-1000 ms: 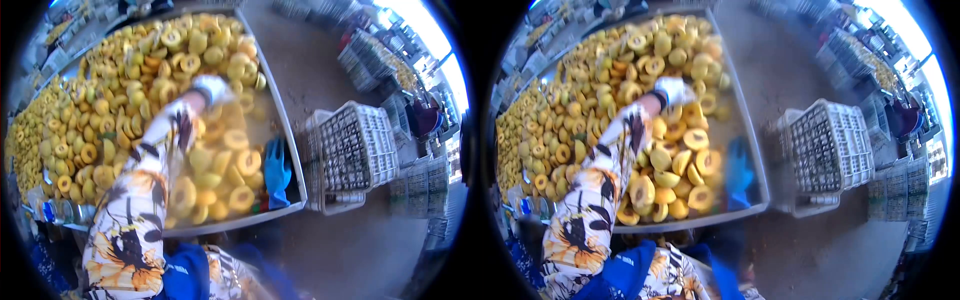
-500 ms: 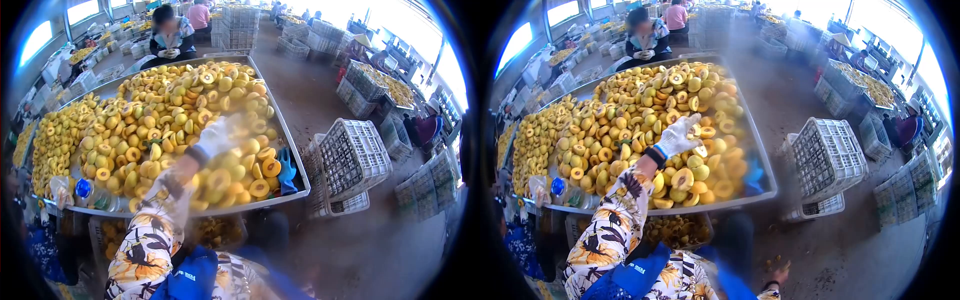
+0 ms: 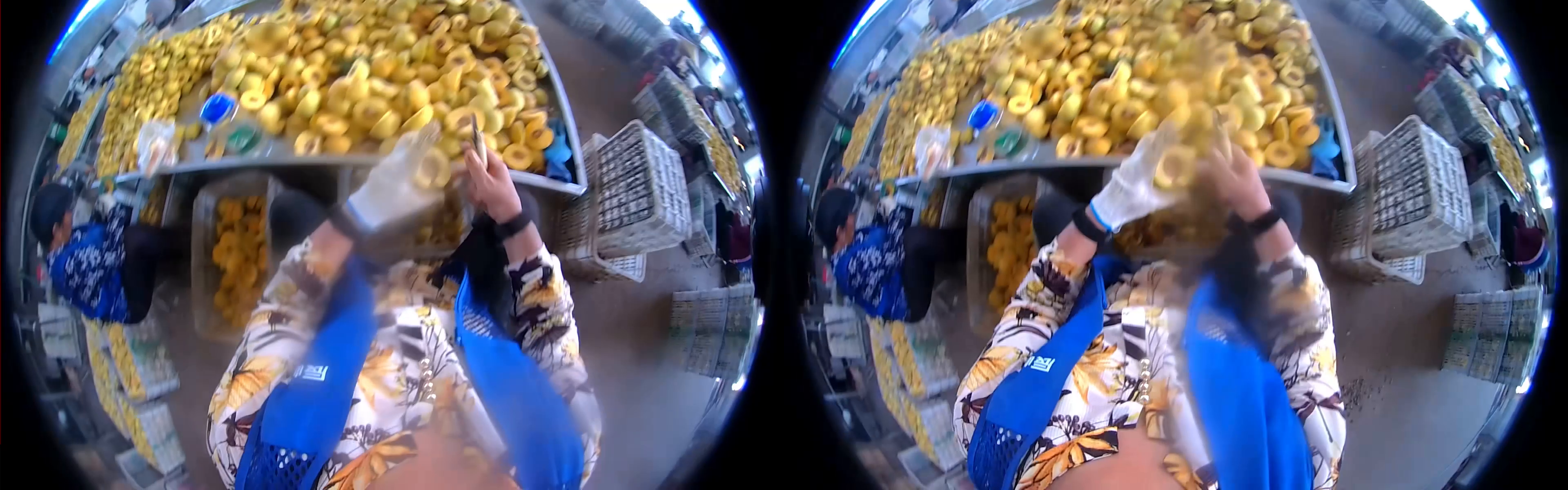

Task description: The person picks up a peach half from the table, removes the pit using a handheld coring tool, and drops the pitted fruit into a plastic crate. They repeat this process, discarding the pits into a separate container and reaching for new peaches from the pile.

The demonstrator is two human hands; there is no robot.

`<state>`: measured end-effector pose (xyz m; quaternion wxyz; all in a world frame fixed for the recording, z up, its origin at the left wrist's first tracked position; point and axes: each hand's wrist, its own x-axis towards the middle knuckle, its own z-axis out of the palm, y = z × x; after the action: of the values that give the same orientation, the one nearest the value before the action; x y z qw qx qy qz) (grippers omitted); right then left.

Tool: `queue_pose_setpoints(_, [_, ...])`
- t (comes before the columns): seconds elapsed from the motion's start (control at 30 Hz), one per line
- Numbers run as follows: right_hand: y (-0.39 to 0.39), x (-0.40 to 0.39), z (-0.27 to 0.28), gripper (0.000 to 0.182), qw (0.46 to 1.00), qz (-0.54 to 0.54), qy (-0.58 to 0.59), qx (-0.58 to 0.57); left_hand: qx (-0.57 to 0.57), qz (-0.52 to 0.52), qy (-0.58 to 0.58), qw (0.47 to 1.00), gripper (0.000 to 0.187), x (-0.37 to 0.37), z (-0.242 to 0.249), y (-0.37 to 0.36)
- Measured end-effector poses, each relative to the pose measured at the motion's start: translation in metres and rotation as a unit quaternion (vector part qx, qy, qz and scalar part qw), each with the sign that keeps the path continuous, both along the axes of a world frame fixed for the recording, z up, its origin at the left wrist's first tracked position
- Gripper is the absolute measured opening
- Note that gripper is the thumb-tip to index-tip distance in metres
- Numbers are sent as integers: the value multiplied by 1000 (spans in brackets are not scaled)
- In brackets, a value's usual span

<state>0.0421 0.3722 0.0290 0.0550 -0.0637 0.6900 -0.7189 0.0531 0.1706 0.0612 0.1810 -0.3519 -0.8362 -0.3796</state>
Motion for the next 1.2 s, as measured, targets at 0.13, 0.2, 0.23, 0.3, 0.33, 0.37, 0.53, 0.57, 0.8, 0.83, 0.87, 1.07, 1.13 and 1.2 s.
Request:
queue_pose_setpoints(0.13, [-67, 16, -5, 28, 993, 49, 39, -97, 39, 7, -68, 997, 83, 22, 0, -28])
queue_pose_setpoints(0.2, [-81, 26, -9, 30, 991, 65, 24, -118, 78, 19, -50, 995, 83, 29, -12, -38])
queue_pose_setpoints(0.23, [-90, 33, -6, 26, 988, 28, 16, -153, 119, 16, -164, 979, 72, 40, -10, -44])
queue_pose_setpoints(0.3, [-98, 35, -3, 23, 988, -8, -8, -154, 286, -8, -203, 936, 63, 43, -21, -44])
queue_pose_setpoints(0.33, [-102, 36, -3, 22, 987, -29, -21, -154, 366, -21, -222, 904, 58, 43, -31, -41])
queue_pose_setpoints(0.37, [-111, 38, -4, 23, 982, -61, -35, -178, 414, -5, -236, 879, 48, 40, -49, -32])
queue_pose_setpoints(0.53, [-116, 40, -26, 36, 937, -141, 124, 296, 610, 80, -535, 579, 47, 39, -20, -23])
queue_pose_setpoints(0.57, [-113, 45, -26, 36, 930, -126, 148, 312, 635, 63, -539, 550, 48, 35, -25, -25])
queue_pose_setpoints(0.8, [-95, 55, -42, 30, 935, -4, 80, 347, 557, 115, -377, 731, 39, 15, -72, -30])
queue_pose_setpoints(0.83, [-95, 55, -45, 30, 936, -4, 86, 342, 554, 122, -369, 736, 38, 16, -70, -28])
queue_pose_setpoints(0.87, [-95, 54, -47, 29, 937, -5, 92, 337, 550, 128, -361, 742, 36, 17, -69, -25])
queue_pose_setpoints(1.07, [-98, 54, -57, 24, 941, -16, 53, 334, 618, 86, -368, 689, 28, 9, -83, -15])
queue_pose_setpoints(1.13, [-100, 57, -57, 23, 944, -11, 36, 328, 585, 104, -369, 715, 28, 10, -80, -13])
queue_pose_setpoints(1.2, [-102, 60, -57, 23, 947, -4, 21, 320, 532, 123, -376, 749, 30, 14, -72, -14])
